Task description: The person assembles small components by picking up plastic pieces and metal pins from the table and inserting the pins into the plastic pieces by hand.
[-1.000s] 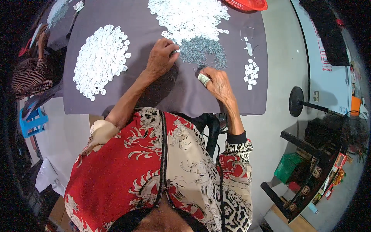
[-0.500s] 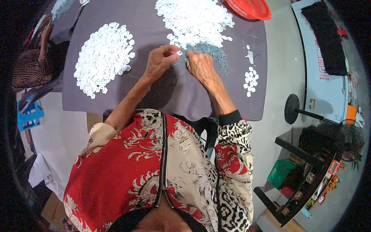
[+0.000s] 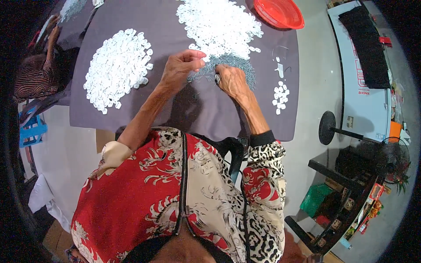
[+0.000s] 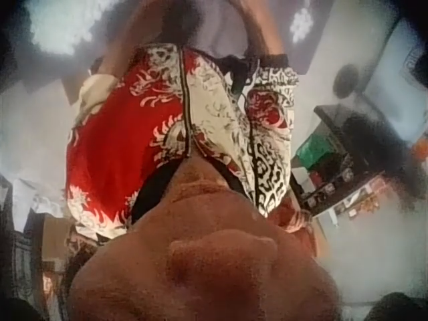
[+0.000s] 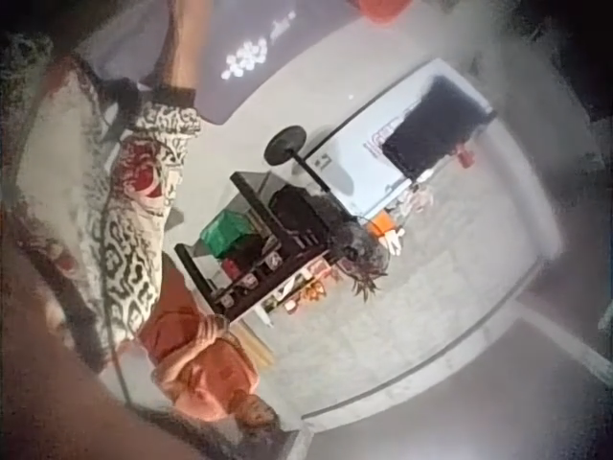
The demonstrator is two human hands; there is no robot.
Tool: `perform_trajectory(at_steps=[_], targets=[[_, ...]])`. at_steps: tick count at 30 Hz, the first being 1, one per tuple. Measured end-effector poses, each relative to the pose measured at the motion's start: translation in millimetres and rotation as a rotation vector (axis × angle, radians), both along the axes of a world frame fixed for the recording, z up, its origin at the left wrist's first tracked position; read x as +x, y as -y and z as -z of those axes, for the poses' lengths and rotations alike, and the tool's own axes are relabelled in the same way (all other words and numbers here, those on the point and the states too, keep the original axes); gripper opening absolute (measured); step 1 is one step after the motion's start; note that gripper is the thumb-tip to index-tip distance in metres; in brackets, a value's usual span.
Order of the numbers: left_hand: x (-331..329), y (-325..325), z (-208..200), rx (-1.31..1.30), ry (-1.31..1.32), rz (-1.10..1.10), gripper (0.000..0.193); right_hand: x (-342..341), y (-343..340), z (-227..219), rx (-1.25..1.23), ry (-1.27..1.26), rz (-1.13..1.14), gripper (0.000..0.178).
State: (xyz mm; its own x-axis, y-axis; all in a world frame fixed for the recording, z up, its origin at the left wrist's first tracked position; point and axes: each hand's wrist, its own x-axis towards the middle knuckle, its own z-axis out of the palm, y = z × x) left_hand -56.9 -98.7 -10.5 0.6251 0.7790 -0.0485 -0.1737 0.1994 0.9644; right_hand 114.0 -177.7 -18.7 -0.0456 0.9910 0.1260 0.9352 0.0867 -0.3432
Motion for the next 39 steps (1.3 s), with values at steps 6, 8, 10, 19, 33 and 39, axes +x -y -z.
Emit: perform_trajectory(at_steps=[6, 8, 10, 19, 33, 39], targets=[[5, -2, -14, -0.030, 0.090, -0.006, 0.025, 0, -1, -4, -0.061, 0.011, 0.035, 0.014], [6, -2, -23, -0.089, 0.148, -0.004, 0.027, 2, 0, -7, -0.067, -0.025, 0.049, 0.014], [6, -2, -31, -0.081, 0.117, 0.010, 0.028, 5, 4, -12, -0.033, -0.141, 0.085, 0.011], [23, -1, -62, -0.129, 0.184, 0.037, 0.025, 23, 3, -56, -0.061, -1.139, 0.278, 0.008], [37, 17, -104, -0.034, 0.305, 0.051, 0.021, 14, 9, -130, 0.179, -1.251, 0.046, 0.016], [45, 19, -86, -0.104, 0.296, 0.066, 0.020, 5, 10, -128, 0.200, -1.039, 0.173, 0.009]])
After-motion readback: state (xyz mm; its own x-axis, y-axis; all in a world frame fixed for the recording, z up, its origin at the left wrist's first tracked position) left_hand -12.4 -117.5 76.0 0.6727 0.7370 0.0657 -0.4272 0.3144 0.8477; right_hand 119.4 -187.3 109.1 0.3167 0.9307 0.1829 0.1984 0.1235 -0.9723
